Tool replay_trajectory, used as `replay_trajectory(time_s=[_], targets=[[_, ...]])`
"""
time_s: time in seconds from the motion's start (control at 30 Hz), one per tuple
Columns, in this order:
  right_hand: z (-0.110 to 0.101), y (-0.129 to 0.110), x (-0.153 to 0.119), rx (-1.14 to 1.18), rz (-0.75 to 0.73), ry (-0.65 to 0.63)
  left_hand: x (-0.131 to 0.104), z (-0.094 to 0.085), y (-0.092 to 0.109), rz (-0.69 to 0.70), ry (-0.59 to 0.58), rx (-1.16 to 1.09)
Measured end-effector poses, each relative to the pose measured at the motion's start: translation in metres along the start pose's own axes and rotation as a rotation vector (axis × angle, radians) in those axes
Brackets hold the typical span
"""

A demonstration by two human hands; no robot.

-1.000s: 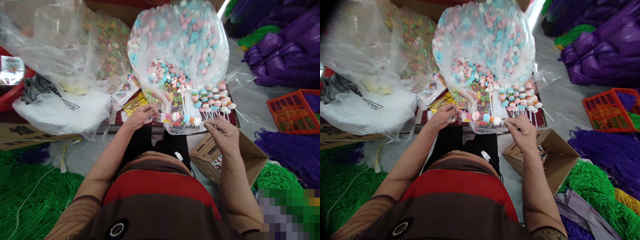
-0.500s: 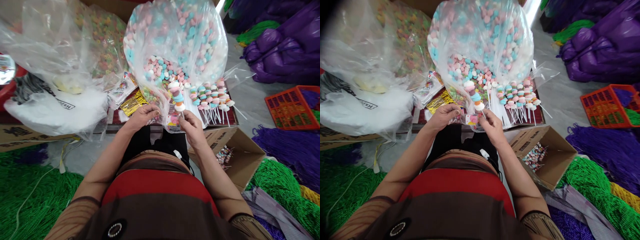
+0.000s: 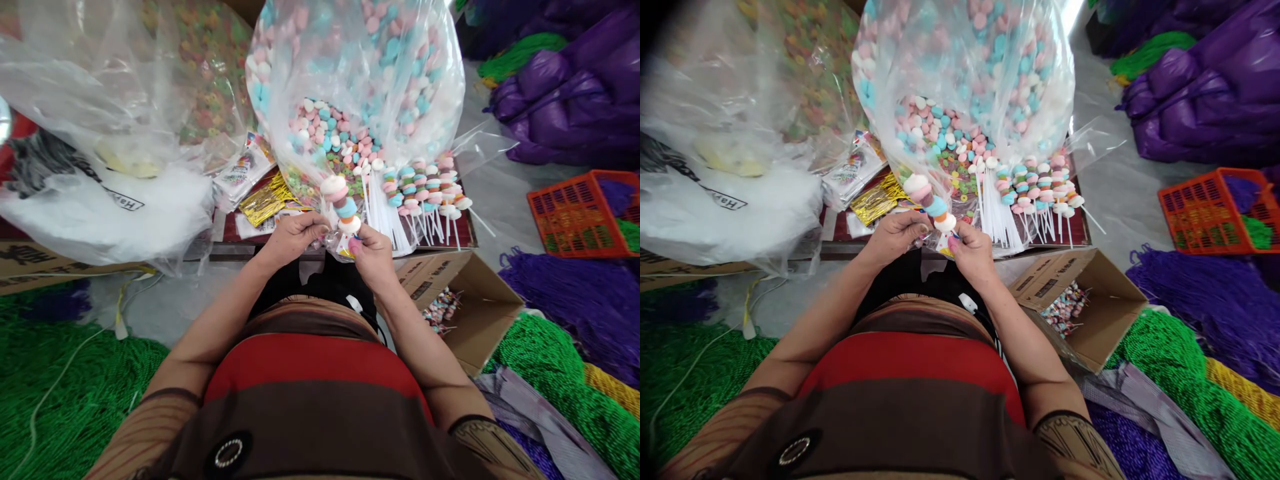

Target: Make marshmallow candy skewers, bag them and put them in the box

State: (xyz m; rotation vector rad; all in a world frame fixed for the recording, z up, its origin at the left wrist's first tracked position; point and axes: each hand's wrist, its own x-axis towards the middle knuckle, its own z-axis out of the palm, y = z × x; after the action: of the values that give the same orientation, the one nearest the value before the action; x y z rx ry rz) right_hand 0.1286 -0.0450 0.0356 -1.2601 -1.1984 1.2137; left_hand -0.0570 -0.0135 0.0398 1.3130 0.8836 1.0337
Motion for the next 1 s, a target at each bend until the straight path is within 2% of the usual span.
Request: replay_trajectory(time_s=[0.1, 0.17, 0.33, 0.47, 0.7, 1.0], targets=[[0.000, -0.004, 0.000, 0.059, 0.044, 0.107, 0.000, 0.004, -0.007, -0.084, 0.051, -0.145], [-0.008, -0.011, 0.002, 0.084, 0.061, 0.127, 0.001, 0.003, -0.009, -0.138, 0.111, -0.258], [-0.052, -0.032, -0.008, -0.089, -0.048, 0.024, 0.003, -0.007, -0.003, -0.190, 0.243, -0.454], [-0.081, -0.037, -0.025, -0.185, -0.100, 0.034, 0.004, -0.014, -0.002, -0.195, 0.287, -0.508], [-0.104, -0.040, -0.032, -0.489, -0.207, 0.059, 0.006, -0.015, -0.003, -0.213, 0.229, -0.490], [-0.105, -0.048, -0.027, -0.739, -0.430, 0.073, 0.010, -0.015, -0.004, -0.188, 0.133, -0.379]])
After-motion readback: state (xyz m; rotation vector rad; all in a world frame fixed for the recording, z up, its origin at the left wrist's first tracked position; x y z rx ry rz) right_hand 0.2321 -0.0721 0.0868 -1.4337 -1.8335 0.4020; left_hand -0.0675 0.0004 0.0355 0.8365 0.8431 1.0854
